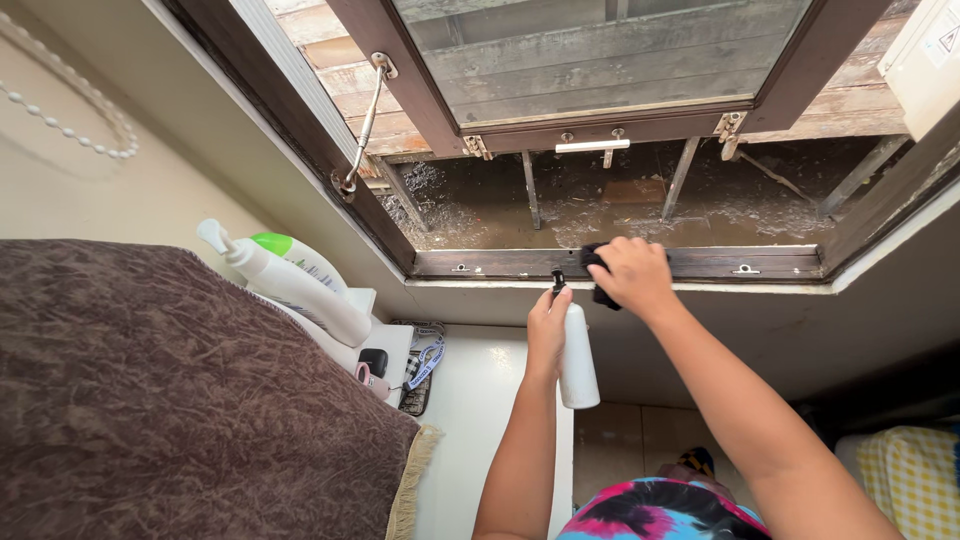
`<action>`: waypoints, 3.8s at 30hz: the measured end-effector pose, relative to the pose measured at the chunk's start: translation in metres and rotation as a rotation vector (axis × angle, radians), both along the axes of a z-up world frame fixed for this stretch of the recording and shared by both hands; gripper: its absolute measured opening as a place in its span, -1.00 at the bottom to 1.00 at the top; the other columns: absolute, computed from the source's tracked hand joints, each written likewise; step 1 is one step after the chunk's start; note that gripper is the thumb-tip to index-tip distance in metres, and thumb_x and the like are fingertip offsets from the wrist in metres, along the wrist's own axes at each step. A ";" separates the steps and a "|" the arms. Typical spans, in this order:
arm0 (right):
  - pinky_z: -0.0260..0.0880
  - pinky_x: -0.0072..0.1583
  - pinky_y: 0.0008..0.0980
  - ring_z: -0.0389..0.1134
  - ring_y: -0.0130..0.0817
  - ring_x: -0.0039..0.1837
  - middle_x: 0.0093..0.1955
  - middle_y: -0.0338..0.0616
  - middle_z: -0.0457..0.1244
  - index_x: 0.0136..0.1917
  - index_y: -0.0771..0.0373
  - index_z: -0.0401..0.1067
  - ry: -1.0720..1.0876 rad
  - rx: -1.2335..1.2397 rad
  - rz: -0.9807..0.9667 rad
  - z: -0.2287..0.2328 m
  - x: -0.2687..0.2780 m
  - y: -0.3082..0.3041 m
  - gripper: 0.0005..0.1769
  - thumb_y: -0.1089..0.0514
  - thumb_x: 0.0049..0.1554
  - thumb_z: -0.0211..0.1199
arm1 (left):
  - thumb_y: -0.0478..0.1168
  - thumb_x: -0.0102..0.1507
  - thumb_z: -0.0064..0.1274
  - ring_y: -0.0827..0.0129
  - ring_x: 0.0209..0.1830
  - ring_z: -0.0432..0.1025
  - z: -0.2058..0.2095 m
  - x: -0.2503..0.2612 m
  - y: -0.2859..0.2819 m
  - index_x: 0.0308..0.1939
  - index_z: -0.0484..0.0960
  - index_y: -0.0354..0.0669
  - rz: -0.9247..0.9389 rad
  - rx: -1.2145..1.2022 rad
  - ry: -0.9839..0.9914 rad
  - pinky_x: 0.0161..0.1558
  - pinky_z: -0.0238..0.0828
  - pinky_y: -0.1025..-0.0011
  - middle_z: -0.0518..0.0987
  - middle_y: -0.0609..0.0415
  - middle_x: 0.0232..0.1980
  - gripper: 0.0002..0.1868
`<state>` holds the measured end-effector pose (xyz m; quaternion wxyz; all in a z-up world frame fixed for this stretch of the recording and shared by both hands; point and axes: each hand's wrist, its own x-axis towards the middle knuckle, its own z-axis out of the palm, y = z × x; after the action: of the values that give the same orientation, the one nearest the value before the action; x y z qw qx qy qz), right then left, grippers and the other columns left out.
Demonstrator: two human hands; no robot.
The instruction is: The person cleans a window and its frame using a spray bottle and a dark cloth. They repeatedly spray the glass and wipe it down, then move to the window sill and frame, scrubbing the tracks and edges with the cloth.
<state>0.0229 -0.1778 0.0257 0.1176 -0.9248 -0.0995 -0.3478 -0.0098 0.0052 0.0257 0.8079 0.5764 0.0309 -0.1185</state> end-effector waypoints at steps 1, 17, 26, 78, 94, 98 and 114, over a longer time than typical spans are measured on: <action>0.19 0.08 -0.17 0.31 -0.23 0.03 -0.07 -0.30 0.29 -0.01 0.06 0.54 -0.006 -0.001 -0.011 0.000 -0.004 -0.007 -0.71 -0.11 0.09 0.30 | -0.04 0.36 0.08 0.39 -0.52 0.43 -0.005 0.003 -0.002 0.00 0.53 -0.37 -0.016 0.011 0.003 -0.47 0.40 0.38 0.49 0.06 -0.41 -0.60; 0.22 0.01 -0.08 0.35 -0.16 0.00 -0.08 -0.22 0.35 0.05 0.09 0.53 0.095 -0.007 0.082 0.005 0.042 0.079 -0.59 -0.13 0.00 0.33 | -0.03 0.36 -0.02 0.44 -0.51 0.45 -0.030 0.018 0.049 0.20 0.51 -0.17 0.213 -0.122 0.004 -0.46 0.47 0.41 0.58 0.06 -0.27 -0.59; 0.24 0.02 -0.11 0.34 -0.20 0.01 -0.10 -0.29 0.31 0.00 -0.04 0.51 0.146 -0.015 0.212 0.009 0.070 0.141 -0.75 -0.12 0.08 0.31 | -0.05 0.37 -0.04 0.40 -0.53 0.44 -0.029 0.000 0.072 0.20 0.49 -0.21 0.262 -0.145 0.002 -0.46 0.46 0.37 0.54 0.08 -0.36 -0.60; 0.24 -0.01 -0.15 0.31 -0.16 -0.01 -0.11 -0.21 0.31 -0.02 0.13 0.51 0.149 0.029 0.238 0.025 0.047 0.096 -0.61 -0.15 0.01 0.34 | -0.03 0.40 -0.04 0.40 -0.50 0.44 -0.032 0.067 0.076 -0.16 0.51 -0.27 0.280 -0.165 -0.019 -0.43 0.48 0.33 0.52 0.06 -0.34 -0.68; 0.32 0.10 -0.06 0.31 0.08 0.07 0.01 0.02 0.34 0.13 0.27 0.42 0.391 0.194 0.714 0.007 0.147 0.180 -0.61 0.07 0.07 0.32 | 0.03 0.42 -0.11 0.29 -0.49 0.53 -0.005 0.051 0.132 0.06 0.49 -0.22 0.426 -0.252 0.067 -0.47 0.49 0.33 0.58 0.02 -0.21 -0.62; 0.32 0.07 -0.01 0.32 0.12 0.03 -0.05 0.04 0.33 0.05 0.24 0.43 0.303 0.198 0.647 0.007 0.163 0.235 -0.70 0.09 0.08 0.33 | 0.02 0.41 -0.09 0.28 -0.51 0.53 0.000 0.046 0.143 0.02 0.48 -0.21 0.456 -0.188 0.069 -0.47 0.48 0.32 0.60 0.03 -0.20 -0.64; 0.35 0.07 -0.10 0.31 -0.01 0.04 -0.01 -0.08 0.31 0.08 0.19 0.48 0.267 0.130 0.571 0.010 0.121 0.177 -0.65 0.02 0.06 0.32 | -0.04 0.39 0.00 0.41 -0.39 0.43 -0.019 0.090 0.147 -0.13 0.57 -0.29 0.585 0.025 -0.047 -0.35 0.45 0.37 0.55 0.10 -0.32 -0.67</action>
<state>0.1442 -0.0010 0.0358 0.2815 -0.8875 -0.3163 -0.1818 0.0800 0.1519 0.0065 0.8011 0.5554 0.1787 0.1333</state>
